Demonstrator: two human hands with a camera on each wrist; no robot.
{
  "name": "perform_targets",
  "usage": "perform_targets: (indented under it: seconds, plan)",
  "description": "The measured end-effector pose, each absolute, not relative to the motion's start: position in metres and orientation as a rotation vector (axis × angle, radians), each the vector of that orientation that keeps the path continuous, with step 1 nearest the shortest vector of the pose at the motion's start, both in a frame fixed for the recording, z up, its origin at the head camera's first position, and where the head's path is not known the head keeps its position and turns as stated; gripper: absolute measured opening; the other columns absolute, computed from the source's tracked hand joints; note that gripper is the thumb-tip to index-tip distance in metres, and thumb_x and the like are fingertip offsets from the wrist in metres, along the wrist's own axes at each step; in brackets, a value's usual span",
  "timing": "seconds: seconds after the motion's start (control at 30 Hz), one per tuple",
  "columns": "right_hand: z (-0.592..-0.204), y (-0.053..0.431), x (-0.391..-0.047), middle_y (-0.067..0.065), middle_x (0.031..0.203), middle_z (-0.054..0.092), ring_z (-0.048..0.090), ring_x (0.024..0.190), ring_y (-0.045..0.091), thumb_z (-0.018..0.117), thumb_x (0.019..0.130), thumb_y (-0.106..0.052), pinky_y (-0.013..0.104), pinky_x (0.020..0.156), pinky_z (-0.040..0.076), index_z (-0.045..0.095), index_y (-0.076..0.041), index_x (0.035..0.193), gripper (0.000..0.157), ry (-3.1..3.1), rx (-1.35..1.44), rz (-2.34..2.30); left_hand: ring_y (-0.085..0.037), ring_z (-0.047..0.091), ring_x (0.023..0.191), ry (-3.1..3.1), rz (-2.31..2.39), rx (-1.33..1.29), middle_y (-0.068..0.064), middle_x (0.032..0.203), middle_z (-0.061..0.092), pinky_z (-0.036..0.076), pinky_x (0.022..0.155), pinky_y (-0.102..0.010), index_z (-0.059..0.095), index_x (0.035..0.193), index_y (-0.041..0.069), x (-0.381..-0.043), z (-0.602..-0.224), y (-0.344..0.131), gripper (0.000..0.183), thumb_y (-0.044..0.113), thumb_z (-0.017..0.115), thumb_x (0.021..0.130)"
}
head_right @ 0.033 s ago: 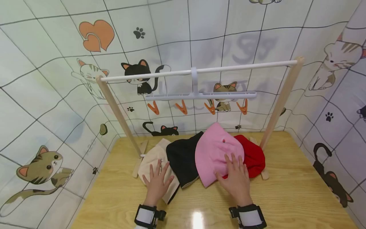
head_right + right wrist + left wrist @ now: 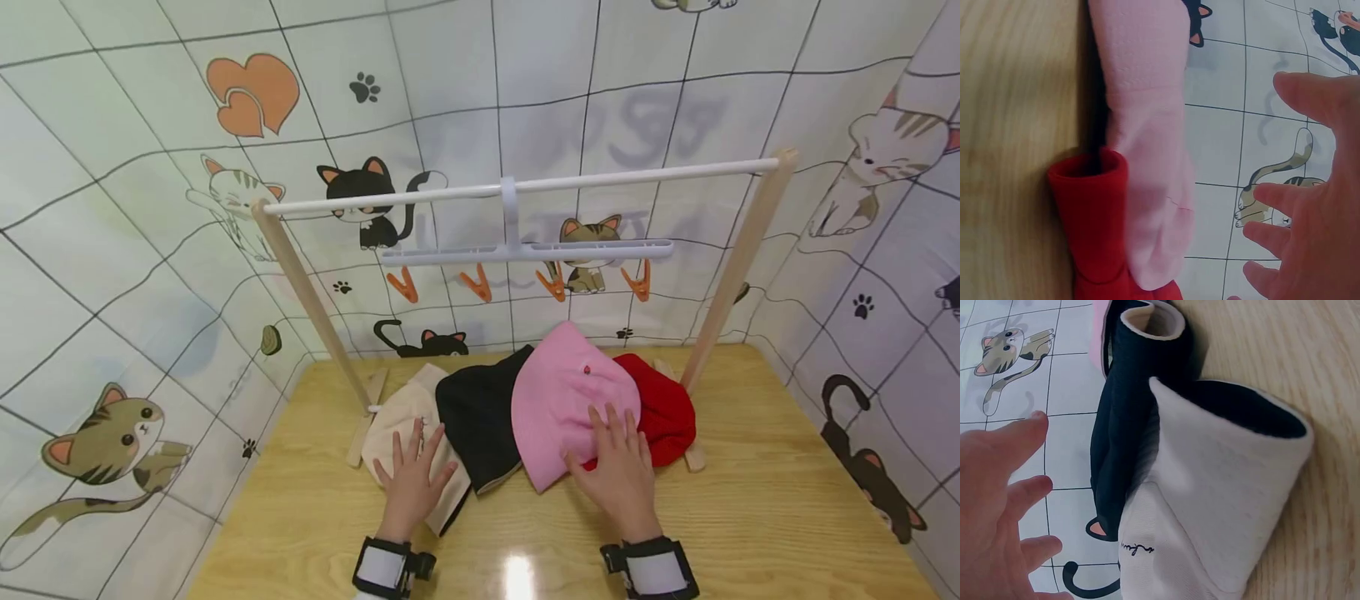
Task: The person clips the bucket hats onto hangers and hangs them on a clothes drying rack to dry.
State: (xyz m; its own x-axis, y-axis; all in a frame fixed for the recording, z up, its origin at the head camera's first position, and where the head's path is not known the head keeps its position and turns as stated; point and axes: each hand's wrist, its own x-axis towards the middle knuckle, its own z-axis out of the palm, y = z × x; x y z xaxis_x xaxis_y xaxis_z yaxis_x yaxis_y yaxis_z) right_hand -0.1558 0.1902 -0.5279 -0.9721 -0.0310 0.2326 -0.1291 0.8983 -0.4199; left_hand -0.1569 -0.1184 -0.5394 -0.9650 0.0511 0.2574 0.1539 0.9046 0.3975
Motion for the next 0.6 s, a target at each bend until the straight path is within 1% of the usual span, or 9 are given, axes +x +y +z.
perform_targets:
  seconds: [0.13,0.33,0.5,0.6]
  plan:
    - [-0.5301,0.1903,-0.1562,0.028,0.150,0.027,0.014,0.137,0.051,0.073,0.079,-0.043,0.070,0.102,0.015,0.032,-0.003,0.148,0.089,-2.846,0.123,0.636,-0.052,0.018,0.136,-2.807,-0.596,-0.169,-0.015,0.153,0.030,0.008,0.093,-0.080,0.048,0.143,0.023,-0.1582,-0.5414,-0.1174,0.062,0.040,0.069,0.087]
    - [-0.5333,0.1922,-0.1559,0.028,0.149,0.027,0.013,0.137,0.052,0.074,0.078,-0.043,0.070,0.103,0.013,0.033,-0.002,0.147,0.090,-2.832,0.112,0.607,-0.051,0.017,0.137,-2.823,-0.512,-0.193,-0.014,0.154,0.029,0.009,0.094,-0.079,0.046,0.144,0.025,-0.1603,-0.5473,-0.1154,0.066,0.047,0.068,0.086]
    - [-0.5337,0.1919,-0.1573,0.029,0.149,0.027,0.012,0.137,0.052,0.073,0.078,-0.043,0.070,0.103,0.013,0.034,-0.002,0.146,0.089,-2.845,0.099,0.595,-0.051,0.017,0.137,-2.818,-0.499,-0.198,-0.015,0.154,0.029,0.007,0.094,-0.079,0.047,0.144,0.024,-0.1621,-0.5467,-0.1145,0.068,0.048,0.069,0.084]
    - [-0.5338,0.1901,-0.1587,0.030,0.149,0.025,0.011,0.137,0.053,0.074,0.078,-0.043,0.071,0.102,0.014,0.033,-0.002,0.147,0.090,-2.885,0.103,0.616,-0.052,0.018,0.137,-2.820,-0.479,-0.186,-0.015,0.153,0.030,0.009,0.094,-0.079,0.047,0.143,0.024,-0.1641,-0.5454,-0.1146,0.069,0.049,0.070,0.083]
